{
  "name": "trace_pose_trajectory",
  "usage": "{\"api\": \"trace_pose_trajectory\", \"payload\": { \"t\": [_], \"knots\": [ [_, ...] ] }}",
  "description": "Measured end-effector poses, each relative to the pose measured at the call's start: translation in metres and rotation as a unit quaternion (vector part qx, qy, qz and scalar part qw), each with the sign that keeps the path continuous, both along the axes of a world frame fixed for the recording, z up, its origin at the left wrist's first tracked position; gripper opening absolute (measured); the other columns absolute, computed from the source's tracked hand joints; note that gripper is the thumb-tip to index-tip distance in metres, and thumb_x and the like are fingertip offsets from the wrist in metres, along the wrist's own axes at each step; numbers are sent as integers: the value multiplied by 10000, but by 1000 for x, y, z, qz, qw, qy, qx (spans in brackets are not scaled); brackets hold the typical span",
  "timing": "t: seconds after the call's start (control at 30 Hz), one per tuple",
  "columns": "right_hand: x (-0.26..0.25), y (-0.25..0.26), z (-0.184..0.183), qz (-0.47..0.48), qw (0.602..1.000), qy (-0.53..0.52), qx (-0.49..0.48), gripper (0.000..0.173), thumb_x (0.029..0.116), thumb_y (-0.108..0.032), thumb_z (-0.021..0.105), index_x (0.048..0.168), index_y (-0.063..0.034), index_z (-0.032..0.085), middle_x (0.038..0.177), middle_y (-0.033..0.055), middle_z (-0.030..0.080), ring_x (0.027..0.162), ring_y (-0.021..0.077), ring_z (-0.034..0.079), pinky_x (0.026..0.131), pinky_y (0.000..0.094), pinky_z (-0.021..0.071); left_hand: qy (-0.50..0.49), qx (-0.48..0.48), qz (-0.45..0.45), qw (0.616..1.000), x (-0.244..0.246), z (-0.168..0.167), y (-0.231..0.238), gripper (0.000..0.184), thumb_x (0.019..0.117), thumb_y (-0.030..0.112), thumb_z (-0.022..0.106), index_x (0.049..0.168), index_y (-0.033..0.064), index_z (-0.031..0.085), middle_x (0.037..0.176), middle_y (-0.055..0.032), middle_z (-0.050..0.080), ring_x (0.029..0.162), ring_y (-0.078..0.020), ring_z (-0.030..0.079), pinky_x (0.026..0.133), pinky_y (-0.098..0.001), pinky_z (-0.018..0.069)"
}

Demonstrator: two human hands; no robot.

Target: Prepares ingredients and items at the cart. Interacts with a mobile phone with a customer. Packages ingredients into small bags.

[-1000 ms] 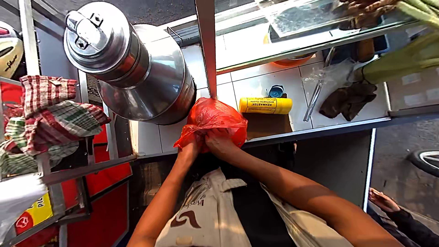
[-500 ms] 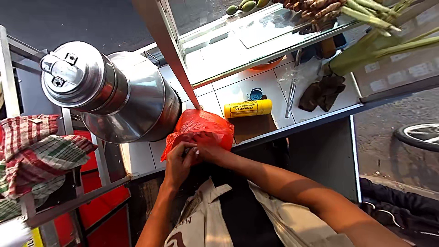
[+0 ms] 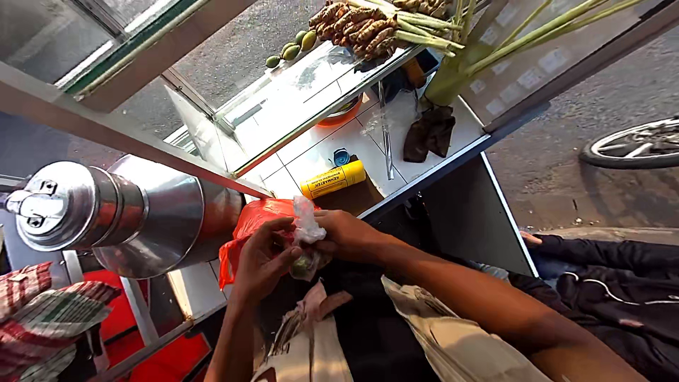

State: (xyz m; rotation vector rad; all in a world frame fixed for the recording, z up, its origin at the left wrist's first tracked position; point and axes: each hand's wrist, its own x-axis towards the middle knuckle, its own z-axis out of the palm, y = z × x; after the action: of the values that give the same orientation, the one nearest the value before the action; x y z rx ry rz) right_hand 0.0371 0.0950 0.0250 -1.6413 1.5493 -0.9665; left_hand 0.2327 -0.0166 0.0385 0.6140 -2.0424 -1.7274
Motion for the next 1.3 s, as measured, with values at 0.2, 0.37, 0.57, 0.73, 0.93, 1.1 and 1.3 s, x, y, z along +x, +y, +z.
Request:
{"api": "trace_pose_trajectory", "payload": {
  "t": [0.2,0.37,0.57,0.73,0.93,1.1,1.3],
  "knots": [
    [-44,45,3,-101,992,3,76,268,939,-275,719,978,-10,723,928,122,699,906,231,680,835,455,548,-21,-7,-31,999,-71,-18,41,269,960,154,681,1190,15,669,1030,-30,689,792,-58,655,725,-226,580],
    [-70,74,2,-176,981,6,81,302,936,-320,712,945,-18,727,903,121,706,894,252,686,822,493,541,4,-106,-91,990,-109,-24,52,488,882,324,785,1237,14,661,1103,-47,668,886,-63,647,763,-231,568],
    [-86,91,-2,-234,969,37,65,320,936,-360,679,867,-49,663,820,88,636,790,239,644,707,475,529,62,-110,-40,991,-140,-26,75,287,981,147,659,1189,-49,628,966,-56,717,823,-87,691,759,-274,606],
    [-91,82,-2,-247,960,66,118,318,920,-379,659,840,-71,661,791,79,634,762,246,639,672,489,511,84,-154,32,984,-152,-43,81,315,1017,95,591,1245,-44,424,878,-36,698,738,-67,681,712,-272,597],
    [-99,61,4,-218,946,69,229,316,932,-372,629,837,-70,640,780,104,625,784,288,637,684,532,490,18,-303,-48,952,-161,-50,44,230,1036,100,535,1154,-37,677,860,-99,711,747,-121,683,751,-286,592],
    [-112,40,4,-185,944,96,255,365,961,-407,636,876,-52,642,809,116,631,820,295,641,725,530,493,10,-288,-90,953,-165,-53,13,323,1003,266,647,1177,3,711,945,-100,730,814,-129,700,791,-283,592],
    [-113,21,-21,-147,961,107,207,326,978,-339,586,881,-35,651,862,133,650,874,299,651,768,525,493,-9,-259,-72,963,-164,-69,-4,268,981,179,642,1144,-13,731,1003,-127,738,826,-134,720,786,-287,613]
  ]
}}
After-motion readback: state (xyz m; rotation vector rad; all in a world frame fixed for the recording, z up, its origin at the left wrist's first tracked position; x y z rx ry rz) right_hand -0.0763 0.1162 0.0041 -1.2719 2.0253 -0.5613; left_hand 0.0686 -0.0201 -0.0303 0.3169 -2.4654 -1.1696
